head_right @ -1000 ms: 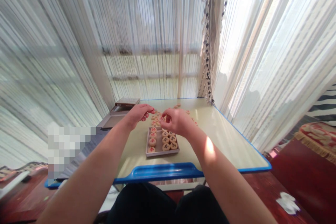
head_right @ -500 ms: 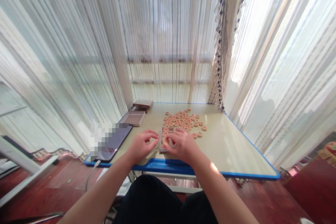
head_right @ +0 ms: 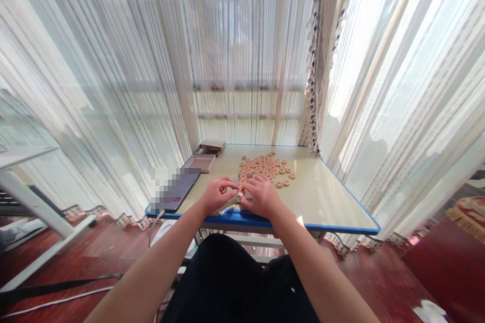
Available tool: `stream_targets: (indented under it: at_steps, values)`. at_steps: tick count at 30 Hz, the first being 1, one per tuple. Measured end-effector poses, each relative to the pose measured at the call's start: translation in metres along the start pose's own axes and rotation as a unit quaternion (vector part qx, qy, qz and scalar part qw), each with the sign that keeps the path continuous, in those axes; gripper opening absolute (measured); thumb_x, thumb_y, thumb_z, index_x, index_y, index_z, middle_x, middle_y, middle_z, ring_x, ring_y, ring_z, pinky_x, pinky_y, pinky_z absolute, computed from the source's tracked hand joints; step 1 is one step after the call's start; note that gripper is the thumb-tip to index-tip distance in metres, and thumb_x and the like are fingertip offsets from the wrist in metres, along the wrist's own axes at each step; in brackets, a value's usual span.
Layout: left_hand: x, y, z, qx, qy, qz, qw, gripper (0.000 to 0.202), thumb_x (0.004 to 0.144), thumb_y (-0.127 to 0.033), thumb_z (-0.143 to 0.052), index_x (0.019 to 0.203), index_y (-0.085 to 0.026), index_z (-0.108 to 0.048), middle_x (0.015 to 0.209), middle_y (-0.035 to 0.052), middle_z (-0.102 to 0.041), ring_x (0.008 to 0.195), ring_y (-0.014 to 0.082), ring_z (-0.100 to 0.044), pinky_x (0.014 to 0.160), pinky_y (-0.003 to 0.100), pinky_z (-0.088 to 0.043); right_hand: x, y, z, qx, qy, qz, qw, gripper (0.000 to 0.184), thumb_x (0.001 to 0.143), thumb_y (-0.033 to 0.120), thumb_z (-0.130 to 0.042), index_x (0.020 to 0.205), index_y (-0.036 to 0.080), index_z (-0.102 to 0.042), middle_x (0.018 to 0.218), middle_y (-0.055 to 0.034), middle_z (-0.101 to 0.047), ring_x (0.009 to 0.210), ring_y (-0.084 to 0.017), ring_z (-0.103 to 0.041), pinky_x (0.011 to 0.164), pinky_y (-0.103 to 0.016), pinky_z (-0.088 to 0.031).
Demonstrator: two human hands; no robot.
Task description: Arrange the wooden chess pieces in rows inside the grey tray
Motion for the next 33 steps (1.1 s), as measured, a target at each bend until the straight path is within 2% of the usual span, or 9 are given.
stream_targets:
  at_steps: [6,11,15,20,26,29,33]
  values:
    - [0.0,-0.005,-0.008,0.023,0.035,-0.01,0.999,0.021,0.074,-0.025,-0.054,0.076,-0.017,-0.073,0.077,0.0043,-0.063,0.067,0.0131,-0.054,0.067,0.025,-0.043,0.0,0.003,-0.002,-0.003,0.009,-0.004,1.0,0.013,0.073,0.027,-0.056,0.08,0.019,-0.064,0.071,-0.004,-0.059,0.077,-0.018,-0.048,0.076,-0.033,-0.039]
    - [-0.002,-0.008,-0.007,0.032,0.03,-0.024,0.999,0.019,0.074,-0.023,-0.054,0.076,-0.018,-0.072,0.078,0.0042,-0.064,0.072,0.0145,-0.057,0.073,0.026,-0.044,-0.001,0.001,0.003,0.029,0.001,-0.011,1.0,0.012,0.074,0.026,-0.055,0.08,0.02,-0.064,0.071,-0.0041,-0.059,0.076,-0.018,-0.049,0.075,-0.032,-0.04]
    - [-0.004,-0.013,-0.007,0.052,0.027,-0.047,0.997,0.017,0.075,-0.022,-0.055,0.073,-0.018,-0.071,0.077,0.0042,-0.064,0.071,0.0143,-0.057,0.072,0.026,-0.044,-0.002,0.0,0.004,0.041,0.006,-0.011,0.999,0.012,0.076,0.025,-0.054,0.079,0.02,-0.064,0.07,-0.0039,-0.06,0.074,-0.018,-0.048,0.073,-0.032,-0.04]
    - [-0.005,-0.015,-0.004,0.061,0.013,-0.044,0.997,0.016,0.075,-0.022,-0.055,0.076,-0.018,-0.071,0.078,0.0037,-0.063,0.069,0.0133,-0.056,0.069,0.026,-0.044,-0.002,-0.001,0.003,0.051,0.016,-0.016,0.998,0.013,0.076,0.024,-0.054,0.079,0.02,-0.066,0.066,-0.0037,-0.058,0.072,-0.018,-0.047,0.07,-0.031,-0.04]
    - [-0.005,-0.016,-0.008,0.064,0.032,-0.065,0.995,0.018,0.073,-0.019,-0.056,0.081,-0.019,-0.071,0.084,0.0039,-0.064,0.076,0.0149,-0.058,0.075,0.026,-0.044,-0.004,-0.007,0.006,0.045,0.016,-0.036,0.998,0.014,0.072,0.02,-0.054,0.079,0.019,-0.065,0.069,-0.0039,-0.058,0.073,-0.018,-0.044,0.071,-0.032,-0.038]
    - [-0.005,-0.015,-0.009,0.073,0.031,-0.069,0.994,0.018,0.073,-0.019,-0.055,0.08,-0.019,-0.071,0.083,0.0032,-0.064,0.076,0.0146,-0.058,0.076,0.026,-0.044,-0.004,-0.013,0.011,0.019,0.004,-0.061,0.998,0.011,0.067,0.018,-0.055,0.073,0.018,-0.065,0.069,-0.0041,-0.056,0.074,-0.019,-0.043,0.072,-0.034,-0.036]
    - [-0.006,-0.016,-0.006,0.072,0.019,-0.073,0.995,0.018,0.073,-0.017,-0.055,0.08,-0.019,-0.07,0.082,0.0028,-0.063,0.074,0.0137,-0.057,0.073,0.026,-0.044,-0.003,-0.01,0.007,0.01,0.017,-0.053,0.998,0.009,0.063,0.017,-0.054,0.062,0.019,-0.063,0.067,-0.0039,-0.052,0.074,-0.018,-0.041,0.071,-0.034,-0.035]
Point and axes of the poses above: each hand's wrist, its own x-axis towards the middle knuckle, its own z-axis out of the back of the hand, y = z × x, the point moved 9 cm from there along x, towards the middle knuckle
